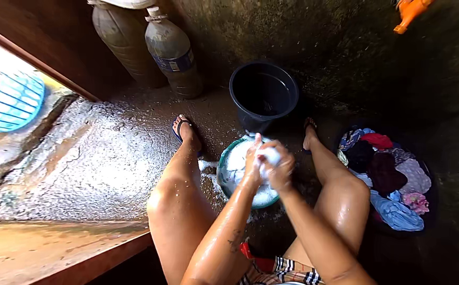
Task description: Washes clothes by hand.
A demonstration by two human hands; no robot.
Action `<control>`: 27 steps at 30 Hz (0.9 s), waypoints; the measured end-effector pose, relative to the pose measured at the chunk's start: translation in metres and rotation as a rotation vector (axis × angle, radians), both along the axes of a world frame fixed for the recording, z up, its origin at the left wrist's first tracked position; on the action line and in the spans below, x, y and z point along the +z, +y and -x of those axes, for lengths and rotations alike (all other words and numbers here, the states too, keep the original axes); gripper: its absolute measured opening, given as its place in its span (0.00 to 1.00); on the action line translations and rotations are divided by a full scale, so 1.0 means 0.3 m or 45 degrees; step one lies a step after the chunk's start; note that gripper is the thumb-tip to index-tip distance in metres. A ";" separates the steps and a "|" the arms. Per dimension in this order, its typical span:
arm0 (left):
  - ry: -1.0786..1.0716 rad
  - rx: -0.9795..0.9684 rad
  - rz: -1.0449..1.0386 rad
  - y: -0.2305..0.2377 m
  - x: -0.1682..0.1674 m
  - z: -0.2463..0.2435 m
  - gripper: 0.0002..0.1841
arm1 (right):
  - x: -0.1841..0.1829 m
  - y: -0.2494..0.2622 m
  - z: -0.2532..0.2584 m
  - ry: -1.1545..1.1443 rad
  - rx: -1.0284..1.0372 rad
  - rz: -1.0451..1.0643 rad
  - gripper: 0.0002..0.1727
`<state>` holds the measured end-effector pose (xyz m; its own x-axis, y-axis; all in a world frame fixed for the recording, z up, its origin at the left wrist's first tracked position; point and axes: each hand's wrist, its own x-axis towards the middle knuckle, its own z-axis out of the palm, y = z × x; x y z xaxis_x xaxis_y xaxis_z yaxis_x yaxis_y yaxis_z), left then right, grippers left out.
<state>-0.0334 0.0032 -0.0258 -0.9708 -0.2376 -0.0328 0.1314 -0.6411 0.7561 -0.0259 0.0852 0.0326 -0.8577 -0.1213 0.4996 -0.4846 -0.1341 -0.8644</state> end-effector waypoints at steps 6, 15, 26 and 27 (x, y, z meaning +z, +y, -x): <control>-0.567 -0.004 0.589 0.073 0.225 -0.115 0.16 | -0.126 0.003 0.050 -0.102 -0.557 -0.276 0.12; -0.381 -0.139 0.653 -0.003 0.272 -0.104 0.22 | -0.097 0.056 0.168 -0.333 -0.323 -0.450 0.22; -0.216 -0.610 1.734 -0.106 0.350 -0.129 0.11 | 0.017 0.050 0.182 0.073 0.360 -0.362 0.21; -0.229 -0.486 1.649 -0.140 0.373 -0.128 0.09 | -0.037 0.071 0.176 -0.083 0.464 -0.373 0.28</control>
